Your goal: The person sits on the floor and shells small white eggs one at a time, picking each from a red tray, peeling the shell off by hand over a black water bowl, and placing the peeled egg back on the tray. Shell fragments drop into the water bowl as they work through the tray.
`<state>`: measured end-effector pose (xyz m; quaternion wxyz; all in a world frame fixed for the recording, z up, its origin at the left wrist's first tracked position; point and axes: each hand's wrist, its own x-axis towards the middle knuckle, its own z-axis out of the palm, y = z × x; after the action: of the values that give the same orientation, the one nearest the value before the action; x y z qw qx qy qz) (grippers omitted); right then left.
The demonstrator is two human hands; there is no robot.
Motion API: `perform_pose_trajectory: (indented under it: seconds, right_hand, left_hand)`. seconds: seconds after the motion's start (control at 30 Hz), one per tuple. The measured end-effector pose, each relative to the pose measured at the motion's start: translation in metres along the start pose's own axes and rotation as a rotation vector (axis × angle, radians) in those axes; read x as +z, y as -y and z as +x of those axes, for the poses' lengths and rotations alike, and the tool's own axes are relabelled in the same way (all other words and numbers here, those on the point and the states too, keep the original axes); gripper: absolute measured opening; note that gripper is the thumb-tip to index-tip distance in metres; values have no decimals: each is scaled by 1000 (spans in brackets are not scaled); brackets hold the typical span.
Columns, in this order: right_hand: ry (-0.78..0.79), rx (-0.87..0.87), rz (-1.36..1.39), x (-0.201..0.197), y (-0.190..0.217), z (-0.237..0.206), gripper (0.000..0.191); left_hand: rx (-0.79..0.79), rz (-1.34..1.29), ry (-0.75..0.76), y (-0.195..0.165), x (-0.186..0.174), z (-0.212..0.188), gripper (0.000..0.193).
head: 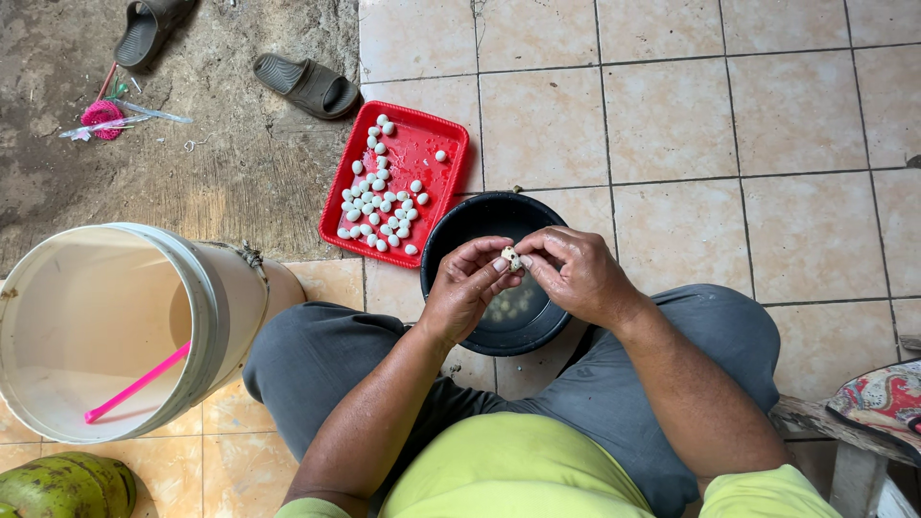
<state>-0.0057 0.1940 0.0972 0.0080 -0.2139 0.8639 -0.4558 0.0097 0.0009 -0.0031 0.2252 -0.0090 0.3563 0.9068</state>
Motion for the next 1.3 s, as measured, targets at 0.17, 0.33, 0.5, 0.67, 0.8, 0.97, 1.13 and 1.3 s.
perform_pose_trajectory:
  seconds: [0.17, 0.33, 0.5, 0.67, 0.8, 0.97, 1.13, 1.3]
  right_hand:
    - [-46, -103, -112, 1, -1, -3, 15]
    - [-62, -174, -184, 3, -4, -5, 15]
    - [-42, -172, -211, 4, -7, -4, 13]
    - [-23, -55, -143, 2, -4, -3, 9]
    - [30, 208, 95, 0, -1, -4, 7]
    - [64, 295, 88, 2, -3, -3, 8]
    - [77, 368, 401, 2, -13, -3, 7]
    - [16, 313, 296, 5, -15, -2, 9]
  left_hand:
    - [41, 50, -13, 4, -1, 3, 25]
    - [59, 124, -21, 6, -2, 2, 26]
    - [74, 231, -64, 8, -1, 1, 27]
    - [23, 79, -11, 6, 1, -1, 27]
    - [-29, -8, 13, 3, 2, -2, 29]
    - [-38, -6, 29, 1, 2, -4, 29]
    - [-85, -64, 51, -4, 1, -6, 29]
    - [-54, 26, -14, -2, 1, -1, 28]
